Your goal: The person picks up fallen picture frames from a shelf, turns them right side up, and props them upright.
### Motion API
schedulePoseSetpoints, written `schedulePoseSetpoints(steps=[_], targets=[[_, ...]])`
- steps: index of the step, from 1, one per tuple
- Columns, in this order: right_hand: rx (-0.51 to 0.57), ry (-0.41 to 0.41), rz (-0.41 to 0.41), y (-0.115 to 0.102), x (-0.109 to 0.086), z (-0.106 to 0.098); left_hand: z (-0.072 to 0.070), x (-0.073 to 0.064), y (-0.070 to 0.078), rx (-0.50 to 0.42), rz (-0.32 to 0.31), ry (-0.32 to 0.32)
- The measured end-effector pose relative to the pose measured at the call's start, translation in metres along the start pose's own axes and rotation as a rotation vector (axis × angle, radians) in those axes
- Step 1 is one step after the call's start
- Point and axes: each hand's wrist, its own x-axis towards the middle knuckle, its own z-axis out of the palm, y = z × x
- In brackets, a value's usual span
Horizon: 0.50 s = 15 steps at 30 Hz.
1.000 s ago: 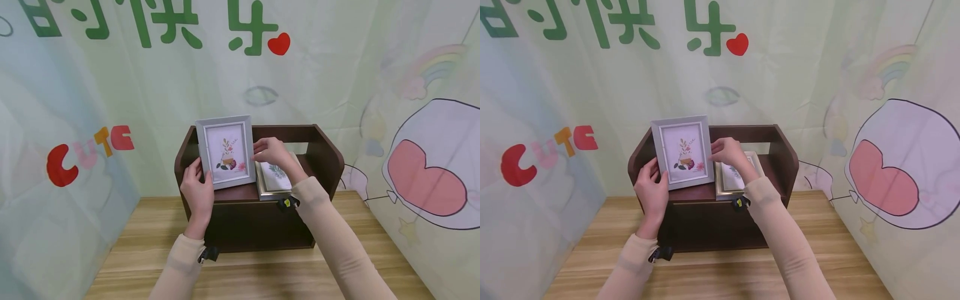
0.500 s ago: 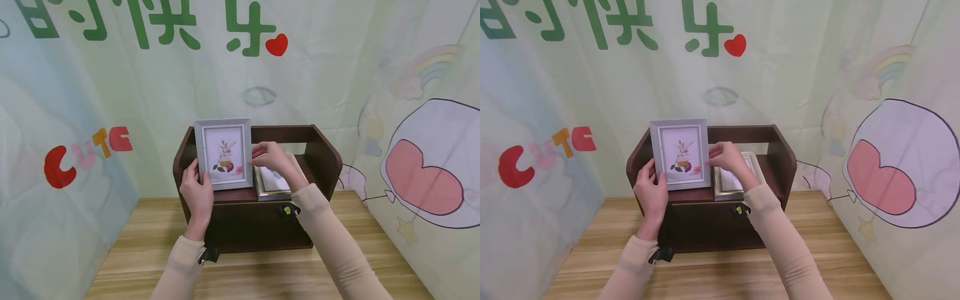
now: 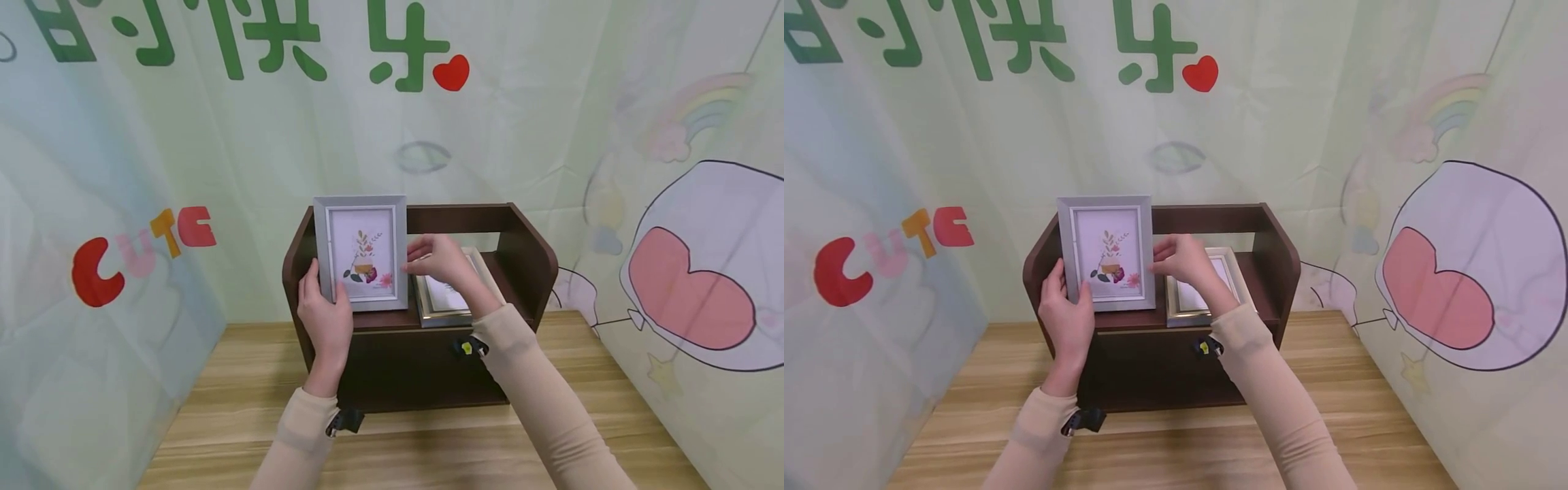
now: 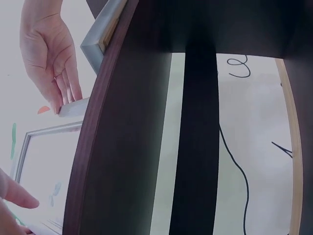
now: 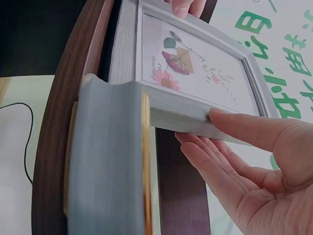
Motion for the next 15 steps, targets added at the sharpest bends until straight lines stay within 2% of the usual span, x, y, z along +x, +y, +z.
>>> schedulePoseSetpoints(steps=[9, 15], targets=[[-0.018, 0.001, -0.015, -0.0017, -0.0008, 0.0019, -0.002, -0.0021, 0.0036, -0.007, -0.037, -0.008], [-0.004, -0.005, -0.021, -0.0022, -0.0003, 0.0029, -0.0018, -0.0015, 0.0047, -0.001, -0.037, -0.004]])
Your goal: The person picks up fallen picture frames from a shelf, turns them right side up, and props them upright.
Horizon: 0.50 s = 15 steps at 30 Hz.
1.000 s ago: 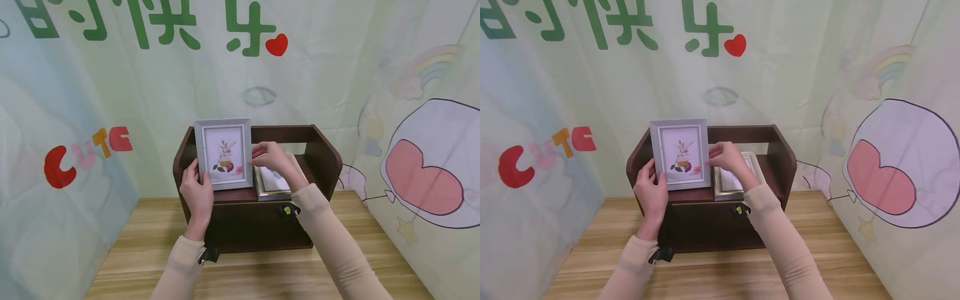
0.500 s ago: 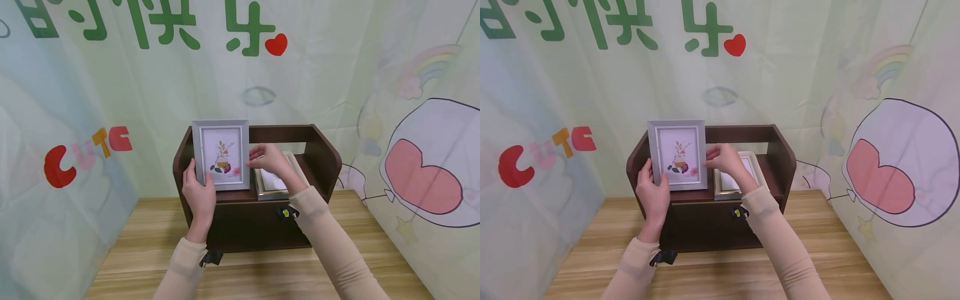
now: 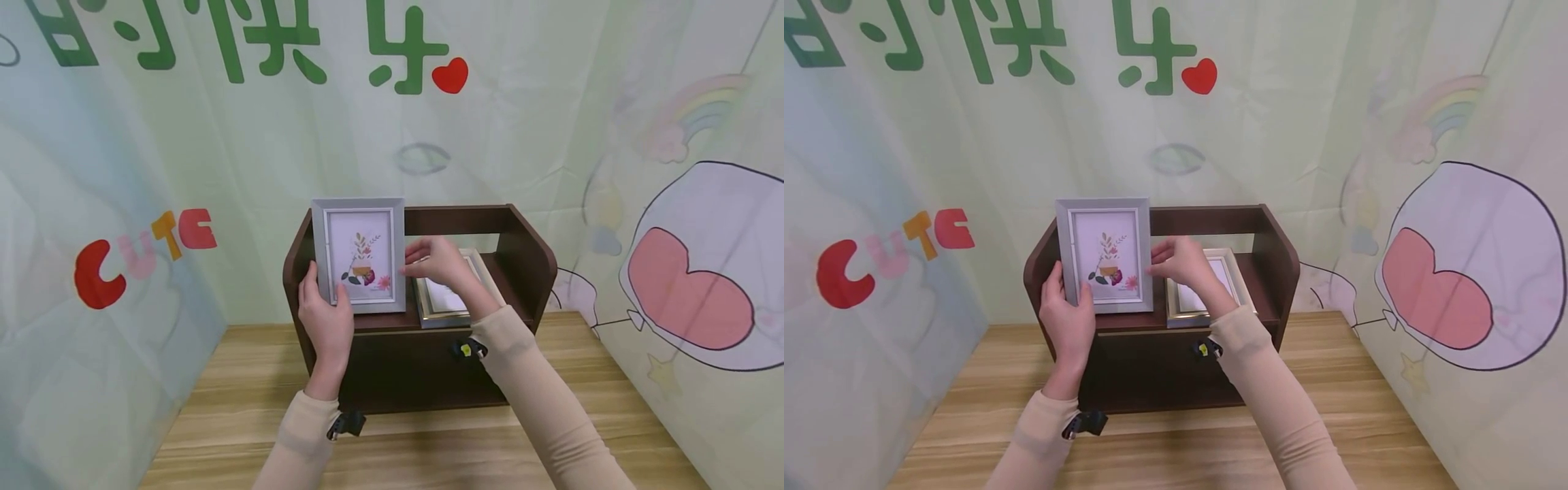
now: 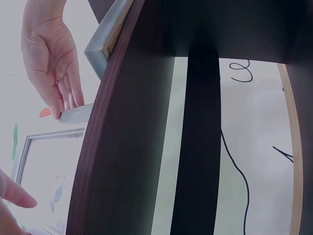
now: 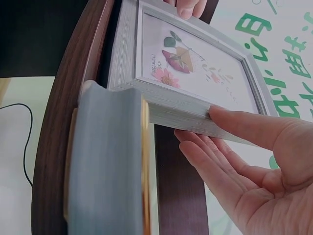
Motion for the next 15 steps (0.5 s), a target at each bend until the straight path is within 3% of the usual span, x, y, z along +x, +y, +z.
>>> schedulePoseSetpoints(steps=[9, 15], targets=[[0.003, -0.033, -0.009, 0.005, -0.001, -0.006, 0.002, -0.002, 0.005, -0.01, 0.044, 0.016], [-0.048, -0.056, 0.056, 0.013, -0.011, -0.02, 0.003, -0.007, 0.013, -0.017, 0.147, 0.047]])
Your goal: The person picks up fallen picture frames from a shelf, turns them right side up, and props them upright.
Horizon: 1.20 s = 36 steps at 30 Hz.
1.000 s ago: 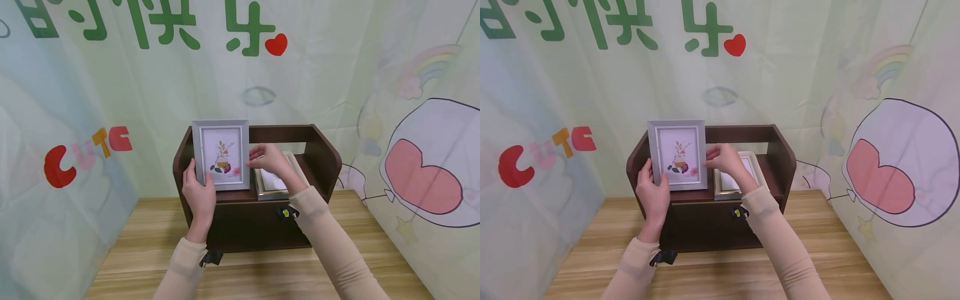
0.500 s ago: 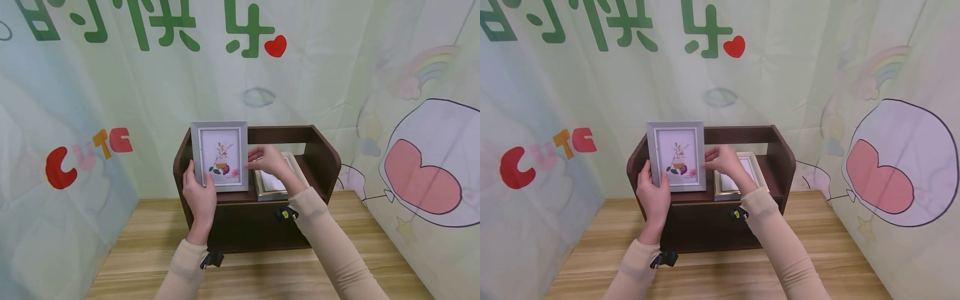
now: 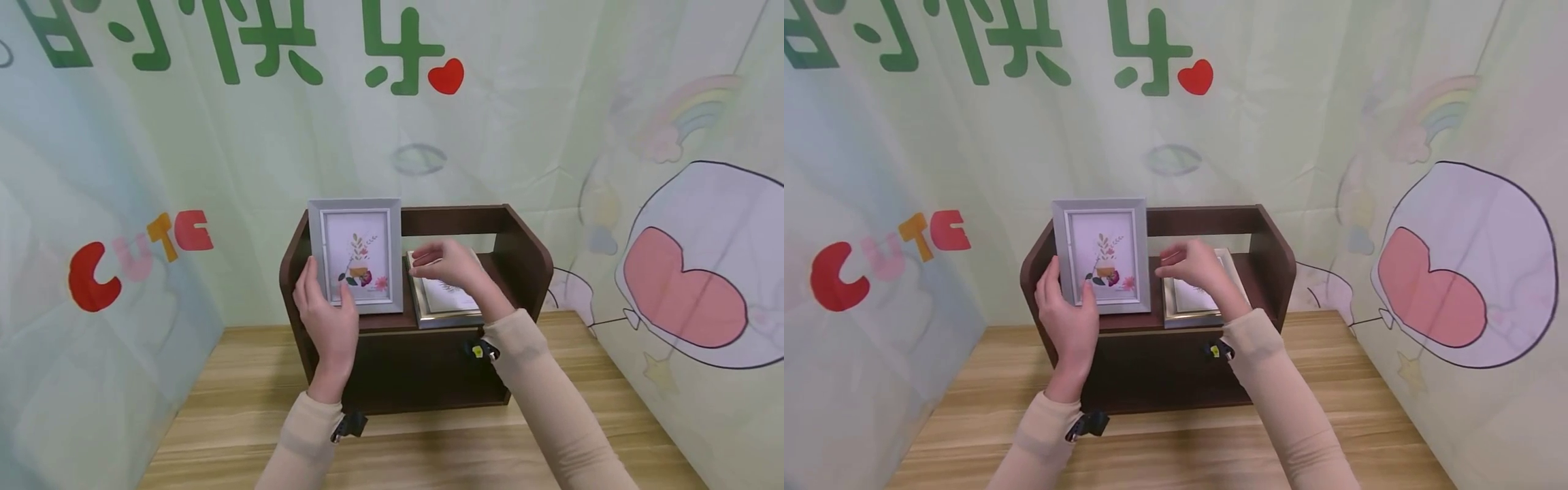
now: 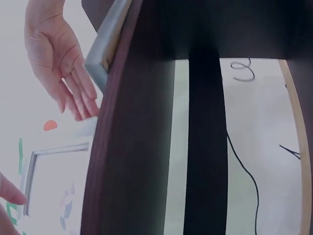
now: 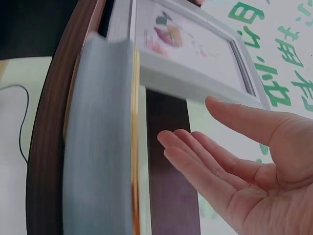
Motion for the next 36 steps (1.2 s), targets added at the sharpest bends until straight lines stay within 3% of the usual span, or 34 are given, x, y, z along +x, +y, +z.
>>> schedulePoseSetpoints(steps=[5, 10, 18, 26, 31, 36], targets=[[-0.053, 0.03, 0.018, 0.009, -0.011, -0.015, 0.006, -0.005, 0.01, -0.032, 0.103, 0.006], [-0.12, 0.088, 0.028, 0.02, -0.019, -0.026, 0.015, -0.012, 0.017, -0.083, 0.128, -0.072], [-0.174, 0.188, 0.099, 0.036, -0.032, -0.034, 0.021, -0.02, 0.028, -0.045, 0.072, -0.317], [-0.252, 0.255, 0.139, 0.05, -0.042, -0.035, 0.024, -0.028, 0.034, 0.001, 0.003, -0.488], [-0.261, 0.242, 0.185, 0.059, -0.047, -0.034, 0.026, -0.032, 0.039, 0.035, -0.051, -0.575], [-0.245, 0.216, 0.241, 0.065, -0.049, -0.032, 0.029, -0.036, 0.04, 0.078, -0.052, -0.667]])
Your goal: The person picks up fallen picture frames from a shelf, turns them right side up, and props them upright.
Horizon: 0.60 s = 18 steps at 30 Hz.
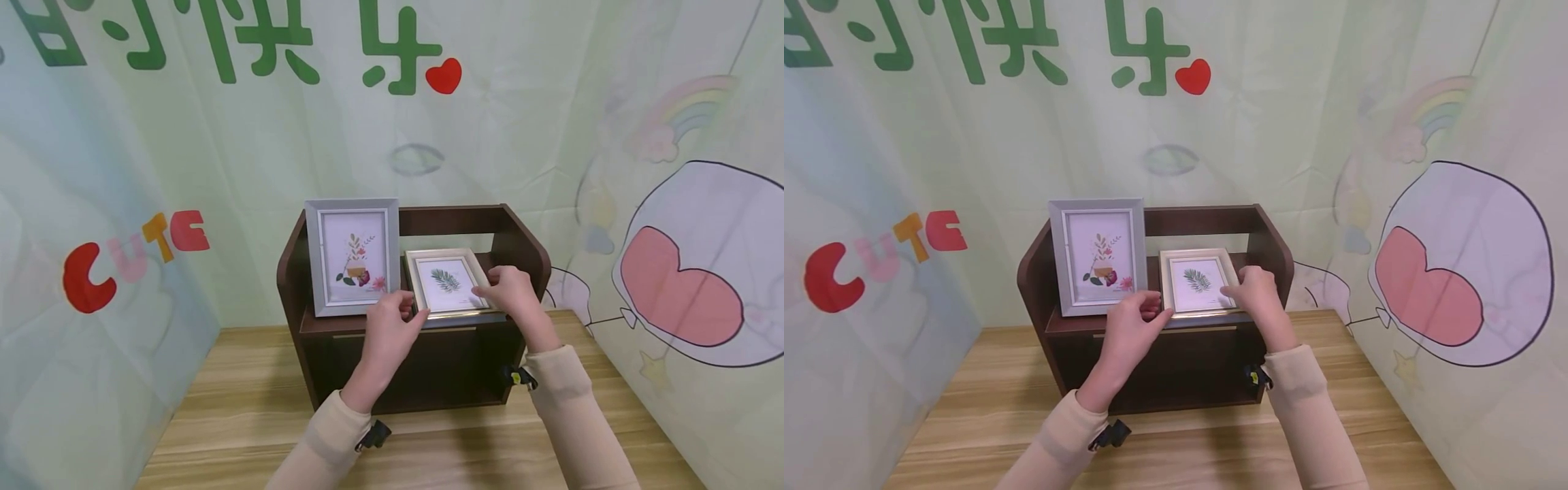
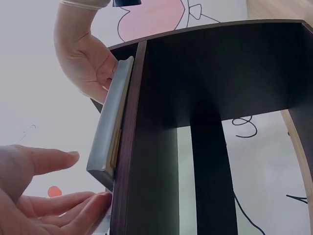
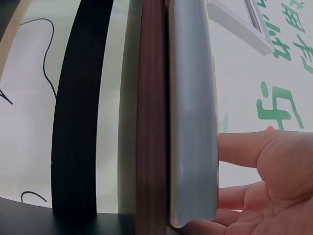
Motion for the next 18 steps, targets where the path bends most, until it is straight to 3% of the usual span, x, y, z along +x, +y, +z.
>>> schedulePoseSetpoints(steps=[9, 13, 18], targets=[[-0.017, 0.008, -0.023, 0.003, 0.0, 0.0, 0.006, 0.0, 0.001, 0.016, -0.05, -0.066], [-0.024, 0.019, -0.022, 0.003, -0.001, 0.0, 0.008, -0.001, 0.003, 0.04, -0.035, -0.052], [-0.012, 0.036, -0.007, 0.002, -0.001, 0.0, 0.013, -0.002, 0.002, 0.064, -0.024, 0.01]])
